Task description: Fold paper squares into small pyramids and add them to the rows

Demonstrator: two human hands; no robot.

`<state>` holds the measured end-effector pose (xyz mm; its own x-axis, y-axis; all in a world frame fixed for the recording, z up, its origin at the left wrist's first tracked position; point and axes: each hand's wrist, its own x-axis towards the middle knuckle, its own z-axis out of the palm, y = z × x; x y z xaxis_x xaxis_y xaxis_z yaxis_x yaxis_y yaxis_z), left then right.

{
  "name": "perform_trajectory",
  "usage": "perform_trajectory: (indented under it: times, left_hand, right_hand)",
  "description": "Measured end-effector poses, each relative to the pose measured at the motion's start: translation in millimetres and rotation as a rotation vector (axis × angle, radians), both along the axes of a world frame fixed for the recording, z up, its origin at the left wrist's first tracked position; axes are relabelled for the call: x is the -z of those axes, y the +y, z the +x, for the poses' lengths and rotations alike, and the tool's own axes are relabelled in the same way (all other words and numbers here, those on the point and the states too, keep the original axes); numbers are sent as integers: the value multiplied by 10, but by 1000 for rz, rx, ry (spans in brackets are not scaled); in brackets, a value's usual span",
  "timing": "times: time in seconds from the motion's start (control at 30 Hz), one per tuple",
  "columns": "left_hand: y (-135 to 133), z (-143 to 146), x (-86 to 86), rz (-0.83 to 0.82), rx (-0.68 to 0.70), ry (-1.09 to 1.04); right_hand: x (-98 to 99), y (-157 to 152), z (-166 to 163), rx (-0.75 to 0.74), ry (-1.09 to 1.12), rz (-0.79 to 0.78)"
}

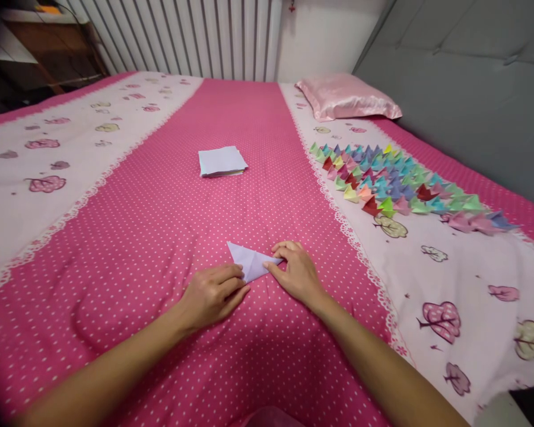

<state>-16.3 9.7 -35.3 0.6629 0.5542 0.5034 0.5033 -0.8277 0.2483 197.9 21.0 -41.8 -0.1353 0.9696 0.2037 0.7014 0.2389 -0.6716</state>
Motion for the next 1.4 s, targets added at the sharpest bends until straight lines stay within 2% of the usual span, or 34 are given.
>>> perform_trajectory:
  times: [0.1,0.3,0.43,0.6,0.8,1.0,1.2,1.4]
  left_hand:
    - [-6,34,7,-37,-54,-9]
    - [-9,202,41,-159,-296,-139]
    - [-14,256,37,-242,-348,-194]
    - [-13,245,46,-230,-305,-166]
    - [22,225,127,-56,-143,23]
    - [30,198,108,-77,-158,182]
    - [31,200,94,-107,-151,204]
    - [26,208,94,-135,-161,210]
  right_hand:
    - [-6,-5,-6,-1,-14,12]
    - [-20,-12,-25,9,-18,43]
    - [-18,-15,-27,14,-4,57]
    - [-4,-12,-26,7,-24,67]
    - [-3,-26,-22,31,-36,89]
    - [-30,-81,-49,-43,-57,219]
    - [-28,-128,-151,18,-119,174]
    - [-14,-106,-124,34,-88,175]
